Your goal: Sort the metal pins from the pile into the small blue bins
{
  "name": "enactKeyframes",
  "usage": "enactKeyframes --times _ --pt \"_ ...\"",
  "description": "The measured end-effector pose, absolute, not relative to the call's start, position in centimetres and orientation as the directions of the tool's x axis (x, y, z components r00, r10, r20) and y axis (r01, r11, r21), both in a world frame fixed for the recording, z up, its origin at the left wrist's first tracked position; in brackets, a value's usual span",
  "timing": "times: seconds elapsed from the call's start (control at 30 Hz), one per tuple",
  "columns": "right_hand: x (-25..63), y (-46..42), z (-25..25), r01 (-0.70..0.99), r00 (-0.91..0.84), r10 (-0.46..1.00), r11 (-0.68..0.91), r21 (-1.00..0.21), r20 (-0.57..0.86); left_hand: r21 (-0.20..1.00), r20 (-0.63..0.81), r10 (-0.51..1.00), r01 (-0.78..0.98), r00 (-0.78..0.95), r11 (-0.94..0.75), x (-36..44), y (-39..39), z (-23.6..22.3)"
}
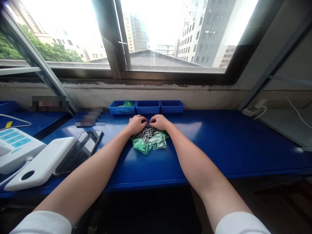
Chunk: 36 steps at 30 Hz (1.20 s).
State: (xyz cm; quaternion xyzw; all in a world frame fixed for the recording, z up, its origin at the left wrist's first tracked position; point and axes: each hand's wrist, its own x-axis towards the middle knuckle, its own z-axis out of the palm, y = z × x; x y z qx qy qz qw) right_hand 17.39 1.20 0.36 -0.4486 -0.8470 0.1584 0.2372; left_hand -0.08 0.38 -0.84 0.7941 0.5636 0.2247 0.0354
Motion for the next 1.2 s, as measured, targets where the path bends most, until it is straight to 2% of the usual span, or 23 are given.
enactKeyframes --times 0.3,0.43,0.6,0.8,1.0,1.2 --pt "17.2 0.9 0.4 0.689 -0.463 0.861 0.499 -0.526 0.210 0.325 0.321 0.910 0.871 0.263 -0.367 -0.1 0.5 -1.0" --pt "17.1 1.1 0.1 0.685 -0.412 0.872 0.487 -0.542 0.262 0.365 0.358 0.901 0.852 0.244 -0.376 0.0 0.3 -0.5" --pt "17.1 1.4 -0.1 0.626 -0.333 0.878 0.478 -0.617 0.342 0.421 0.467 0.833 0.753 0.298 -0.506 0.2 -0.2 0.1" --pt "16.9 1.3 0.0 0.591 -0.307 0.854 0.516 -0.620 0.419 0.412 0.484 0.806 0.724 0.340 -0.553 0.3 -0.3 0.1" --pt "17.3 1.5 0.0 0.356 -0.274 0.857 0.512 -0.782 0.437 0.380 0.465 0.835 0.785 0.295 -0.489 0.2 -0.2 0.2" --pt "17.5 0.7 0.5 0.152 -0.285 0.883 0.425 -0.892 0.372 0.369 0.411 0.875 0.831 0.257 -0.417 0.1 -0.4 0.4"
